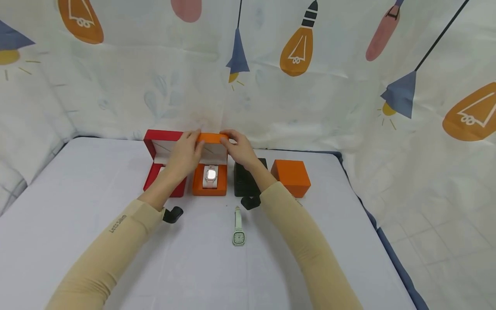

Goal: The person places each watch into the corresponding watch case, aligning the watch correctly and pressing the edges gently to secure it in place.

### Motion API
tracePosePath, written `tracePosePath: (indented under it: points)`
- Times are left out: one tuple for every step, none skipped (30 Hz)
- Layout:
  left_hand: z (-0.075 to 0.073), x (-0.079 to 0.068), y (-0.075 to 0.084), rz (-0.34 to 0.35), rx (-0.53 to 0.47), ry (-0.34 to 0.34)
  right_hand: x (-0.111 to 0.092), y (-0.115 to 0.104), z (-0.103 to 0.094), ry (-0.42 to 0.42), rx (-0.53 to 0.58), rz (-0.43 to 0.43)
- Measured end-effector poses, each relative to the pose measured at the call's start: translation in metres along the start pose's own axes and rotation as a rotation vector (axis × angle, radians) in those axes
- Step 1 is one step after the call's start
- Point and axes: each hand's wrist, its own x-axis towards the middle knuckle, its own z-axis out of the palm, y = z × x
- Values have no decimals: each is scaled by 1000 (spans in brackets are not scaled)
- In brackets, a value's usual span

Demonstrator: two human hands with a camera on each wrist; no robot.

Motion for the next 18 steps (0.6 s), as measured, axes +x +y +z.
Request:
tracePosePath:
  points:
    - [-1, 0, 1, -5, 0, -5, 0, -1, 0, -4, 3, 2]
    - [-1, -1, 1, -9, 0, -11, -1, -1, 0, -8, 9, 5]
    - [-1, -1, 2, -14, 1, -18, -2, -1, -1, -13, 16, 7]
    - [-1, -1, 2, -17, 2, -23, -3, -1, -1, -16, 17, 8]
    - [-2, -2, 2, -20, 2, -29, -4, -1, -1, -18, 17, 5]
    - [-2, -2, 2, -23, 3, -35, -5, -1, -1, -20, 14, -2]
    - [-1, -2, 3, -23, 3, -40, -5, -1, -1, -21, 13, -10]
    - [-1, -2, 3, -24, 2, -46, -6, -1, -2, -24, 12, -15]
    - [-1, -2, 3, -27, 2, -53, -7, 0, -2, -26, 11, -22]
    - [-1, -2, 4, -28, 0, -59, -8, 0, -2, -28, 11, -27]
    - [-1, -2, 4, -29, -2, -65, -9, 0, -2, -31, 11, -29]
    - [-1, -2, 4, -31, -6, -71, -10, 0, -2, -34, 7, -31]
    - [-1, -2, 4, -33, -13, -77, -11, 0, -2, -36, 5, -33]
    - [-1, -2, 4, -34, -19, -84, -12, 0, -2, -38, 4, -35]
    - [-1, -2, 4, -33, -23, -88, -13, 0, -2, -40, 3, -40]
    - [-2, -3, 4, -33, -31, -94, -14, 0, -2, -43, 1, -44]
    - [-2, -3, 3, -31, -36, -100, -15, 1, -2, -49, 2, -46]
    - [-3, -3, 2, -32, -41, -108, -15, 1, -2, -53, 1, -50]
